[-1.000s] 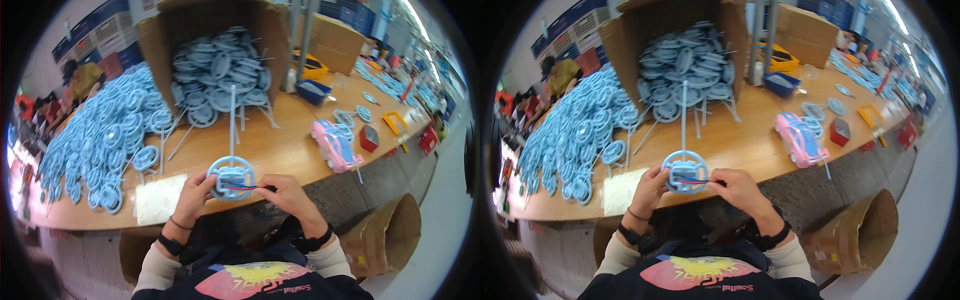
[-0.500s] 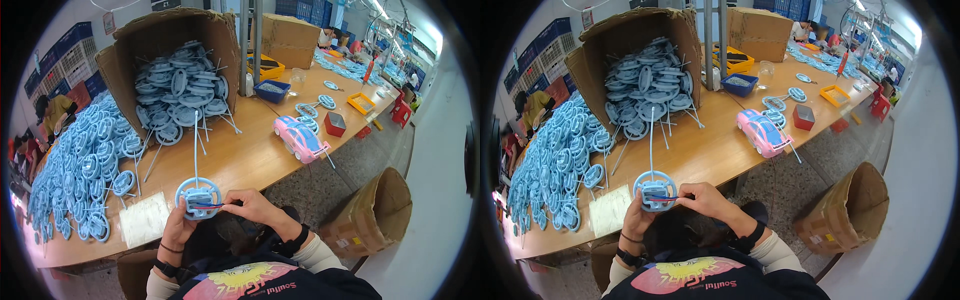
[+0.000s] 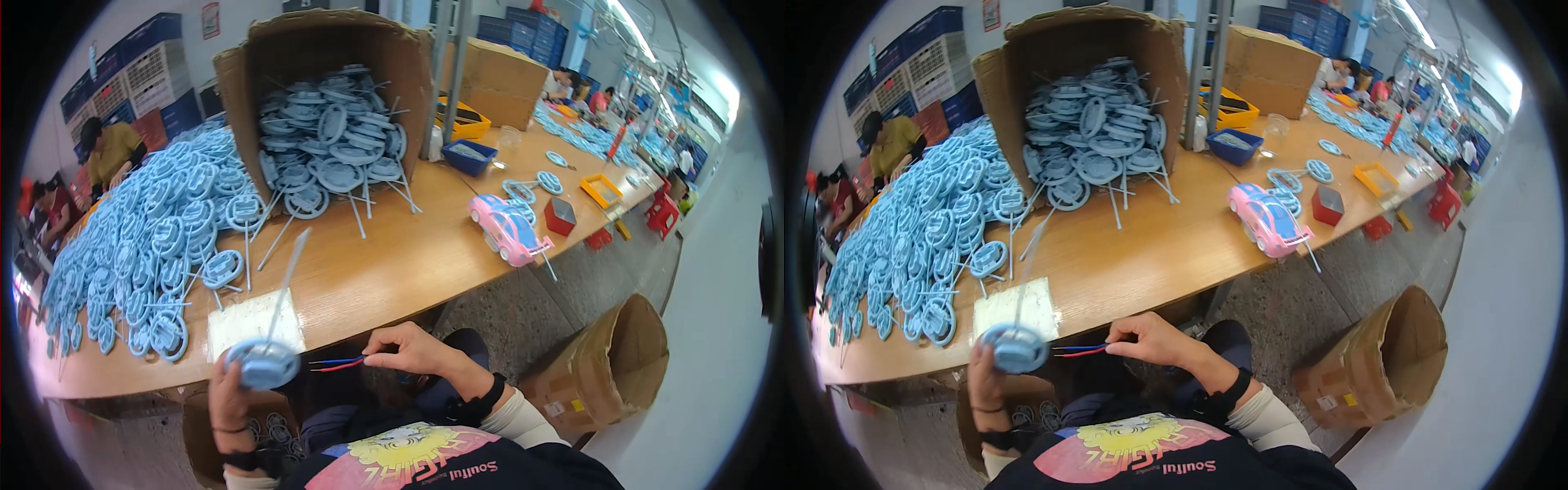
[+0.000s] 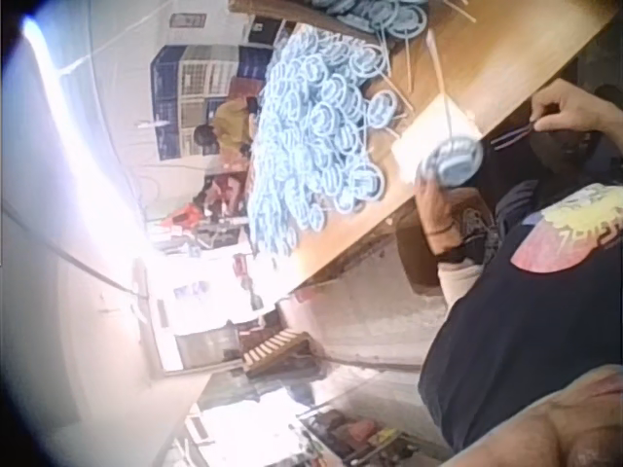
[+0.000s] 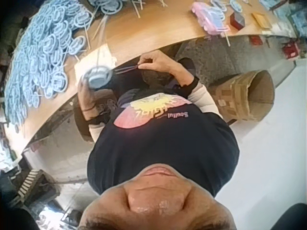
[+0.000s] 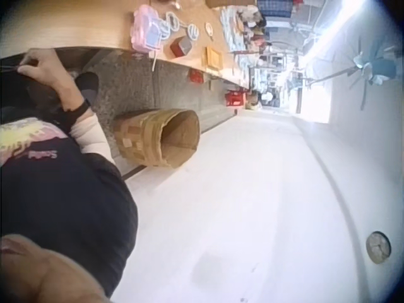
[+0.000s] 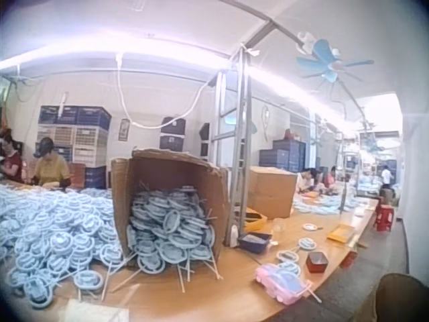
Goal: The person repeatedly picks up light-blue plastic steering wheel components from a table and a cardboard box, inserts a red and a blue wire into the central housing, and places the assembled unit back on the table. The process is repeated continuously throughout the clip.
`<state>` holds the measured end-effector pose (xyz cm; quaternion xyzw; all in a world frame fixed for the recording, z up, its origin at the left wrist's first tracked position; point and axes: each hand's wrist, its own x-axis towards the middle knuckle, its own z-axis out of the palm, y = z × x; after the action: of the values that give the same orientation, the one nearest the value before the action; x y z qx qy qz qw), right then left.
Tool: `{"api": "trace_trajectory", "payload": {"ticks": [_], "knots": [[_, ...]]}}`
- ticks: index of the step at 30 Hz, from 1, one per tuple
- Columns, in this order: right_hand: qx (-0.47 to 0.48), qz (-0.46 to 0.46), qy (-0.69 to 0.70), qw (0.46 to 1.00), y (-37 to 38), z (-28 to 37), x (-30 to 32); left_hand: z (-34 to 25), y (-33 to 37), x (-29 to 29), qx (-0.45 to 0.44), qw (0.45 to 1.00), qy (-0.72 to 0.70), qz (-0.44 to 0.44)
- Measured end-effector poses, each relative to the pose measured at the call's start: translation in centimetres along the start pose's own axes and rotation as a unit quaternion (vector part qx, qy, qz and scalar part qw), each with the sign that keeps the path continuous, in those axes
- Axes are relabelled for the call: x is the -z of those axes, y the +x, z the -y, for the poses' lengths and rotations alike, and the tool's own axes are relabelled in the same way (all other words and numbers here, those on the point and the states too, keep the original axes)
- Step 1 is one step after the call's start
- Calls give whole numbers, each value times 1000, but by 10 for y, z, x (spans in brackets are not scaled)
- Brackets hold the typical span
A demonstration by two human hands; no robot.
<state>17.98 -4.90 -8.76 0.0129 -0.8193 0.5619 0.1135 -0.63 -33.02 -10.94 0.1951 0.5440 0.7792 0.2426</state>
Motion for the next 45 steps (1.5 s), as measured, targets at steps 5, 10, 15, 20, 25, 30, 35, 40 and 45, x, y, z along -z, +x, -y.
{"api": "trace_trajectory", "payload": {"ticks": [5, 10, 15, 20, 25, 30, 35, 40, 45], "knots": [[-66, -65, 128, 988, 4, -26, 3, -26, -92, 146, 114, 978, 177, 0], [-90, -104, 135, 981, 12, -37, 14, 46, -120, 228, 180, 813, 550, -55], [-81, -143, 150, 975, 21, -51, 22, -44, -22, 58, 173, 923, 287, 188], [-74, -207, 185, 958, 26, -68, 33, -68, 135, -89, -10, 861, 348, 371], [-76, -220, 156, 960, 29, -69, 29, -36, 297, -201, -339, 704, 546, 303], [-103, -312, 206, 922, 22, -56, 24, 3, 382, -304, -383, 616, 617, 304], [-41, -396, 245, 884, 23, -51, 38, 52, 421, -335, -487, 487, 712, 139], [-35, -396, 259, 880, 24, -63, 43, 63, 410, -287, -468, 495, 700, 215], [-51, -374, 303, 875, 17, -70, 43, 41, 383, -245, -466, 386, 740, 294]]}}
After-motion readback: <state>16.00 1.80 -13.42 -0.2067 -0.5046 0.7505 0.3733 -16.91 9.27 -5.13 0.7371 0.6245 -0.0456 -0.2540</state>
